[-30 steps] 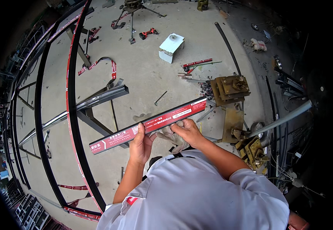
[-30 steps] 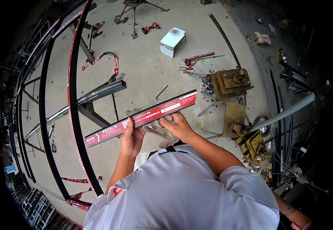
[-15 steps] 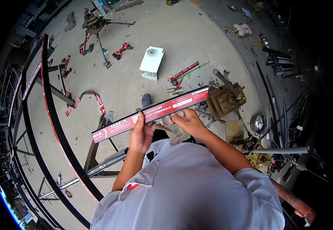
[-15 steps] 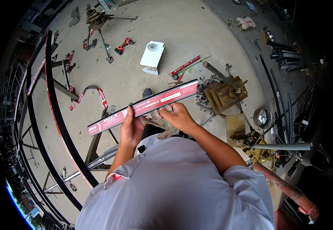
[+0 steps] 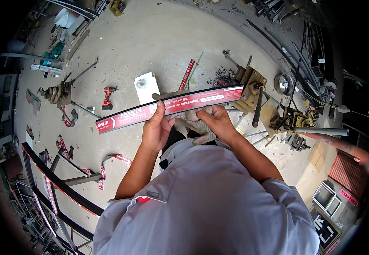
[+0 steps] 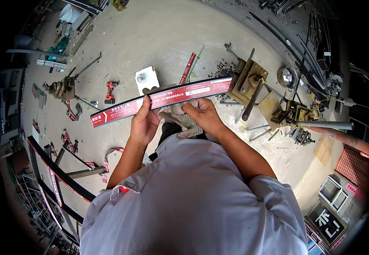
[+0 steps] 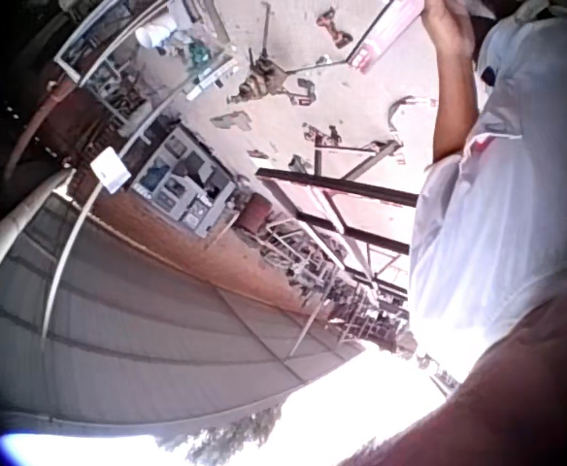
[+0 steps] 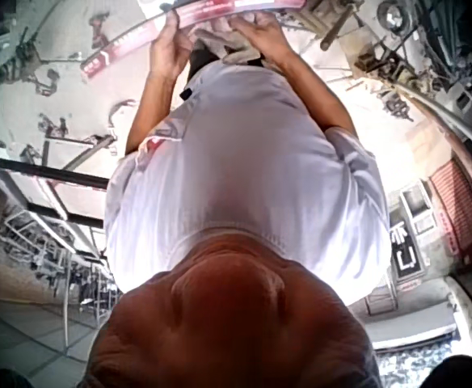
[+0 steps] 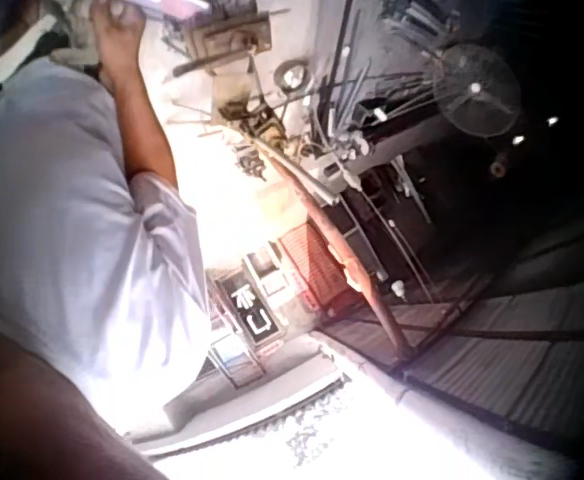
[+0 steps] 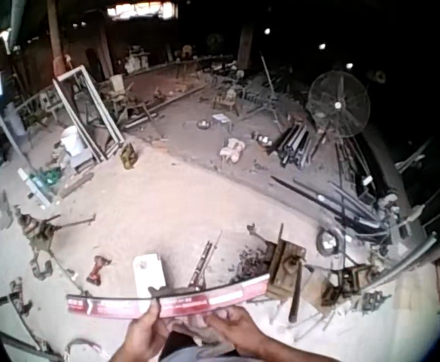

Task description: The person sits on the floor and assembles a long metal profile by inserting a black rubber seal into its groove. They use a metal bending machine to curve the profile and wear gloves while handling the components.

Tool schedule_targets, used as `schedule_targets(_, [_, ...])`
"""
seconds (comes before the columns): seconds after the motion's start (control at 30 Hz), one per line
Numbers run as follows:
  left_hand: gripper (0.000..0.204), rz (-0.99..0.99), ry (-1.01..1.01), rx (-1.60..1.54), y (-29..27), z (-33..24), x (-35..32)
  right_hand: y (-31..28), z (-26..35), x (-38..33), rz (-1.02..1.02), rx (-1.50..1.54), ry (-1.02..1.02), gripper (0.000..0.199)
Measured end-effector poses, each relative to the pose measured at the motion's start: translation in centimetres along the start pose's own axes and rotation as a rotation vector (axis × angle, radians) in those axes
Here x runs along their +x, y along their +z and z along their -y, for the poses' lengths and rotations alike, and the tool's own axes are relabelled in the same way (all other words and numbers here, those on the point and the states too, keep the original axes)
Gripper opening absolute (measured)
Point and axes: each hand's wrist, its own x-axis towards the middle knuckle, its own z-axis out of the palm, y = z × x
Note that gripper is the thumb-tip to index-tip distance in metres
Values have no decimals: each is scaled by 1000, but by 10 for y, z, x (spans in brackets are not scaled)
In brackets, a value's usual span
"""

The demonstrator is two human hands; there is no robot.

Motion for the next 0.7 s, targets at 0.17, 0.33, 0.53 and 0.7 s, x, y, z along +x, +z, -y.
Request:
schedule_targets(0.17, [28,62,-93,117,35,-18,70,-24,4,29,-145,142,-71,22])
schedule_targets(0.33, [32,65,-173,199,71,-16,124,-43,7,54,-329,228,-171,18])
schedule_targets(0.53, [33,205,-414,370,108,-22,194,-52,15,69,-575,292,-176,21])
schedule_targets(0.7, [36,366,-701,453,120,-3,274,-64,-2,94,-856,361,-156,19])
